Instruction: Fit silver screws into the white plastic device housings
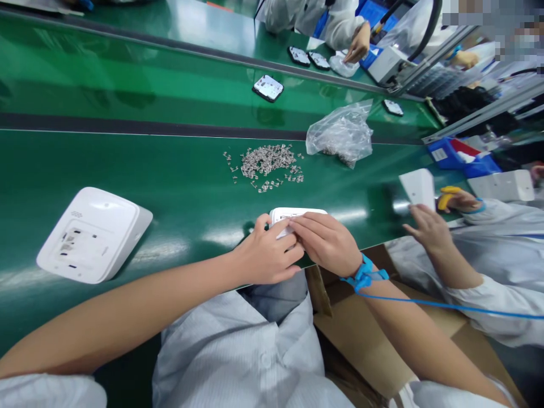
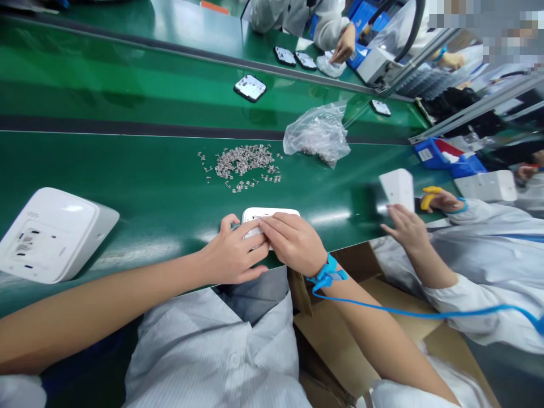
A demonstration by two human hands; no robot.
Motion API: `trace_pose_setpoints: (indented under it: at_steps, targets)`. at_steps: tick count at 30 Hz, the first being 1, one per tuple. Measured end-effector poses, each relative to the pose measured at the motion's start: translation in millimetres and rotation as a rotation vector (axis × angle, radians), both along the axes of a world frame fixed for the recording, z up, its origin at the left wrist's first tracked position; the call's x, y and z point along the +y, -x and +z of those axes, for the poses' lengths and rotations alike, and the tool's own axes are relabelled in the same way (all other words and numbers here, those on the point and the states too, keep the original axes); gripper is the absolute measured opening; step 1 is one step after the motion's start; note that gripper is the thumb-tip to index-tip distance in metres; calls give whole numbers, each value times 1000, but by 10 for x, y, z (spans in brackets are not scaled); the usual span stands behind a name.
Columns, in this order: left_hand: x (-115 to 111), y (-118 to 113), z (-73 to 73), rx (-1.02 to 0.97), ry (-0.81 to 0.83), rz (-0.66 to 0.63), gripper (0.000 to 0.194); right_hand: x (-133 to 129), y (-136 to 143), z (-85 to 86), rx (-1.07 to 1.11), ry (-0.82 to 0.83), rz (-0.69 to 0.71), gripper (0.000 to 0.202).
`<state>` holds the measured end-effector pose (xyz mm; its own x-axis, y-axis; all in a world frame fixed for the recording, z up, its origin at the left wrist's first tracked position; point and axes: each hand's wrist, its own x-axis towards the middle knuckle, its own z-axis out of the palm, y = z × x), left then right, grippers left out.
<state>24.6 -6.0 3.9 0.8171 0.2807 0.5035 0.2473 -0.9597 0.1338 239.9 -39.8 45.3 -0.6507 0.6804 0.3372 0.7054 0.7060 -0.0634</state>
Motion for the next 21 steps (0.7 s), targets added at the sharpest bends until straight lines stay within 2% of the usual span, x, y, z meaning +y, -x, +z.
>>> trace_pose_setpoints:
  at_steps: [3,8,10,17,21]
  targets:
    - [1,-2,-3,8,6,3,35,16,-4,58,8,54,-18,34]
    - [7,-1,-32,14,-5,-7,34,136,-5,58,225,59,-300,22]
    - [9,0,-41,13,-7,-8,34,219,4,39,232,88,-350,17]
    - [16,-3,-51,-6,-8,-14,33,404,-17,60,138,216,-327,13]
    - [11,-4,-53,-11,-8,-14,32,415,-12,95,67,206,-257,13]
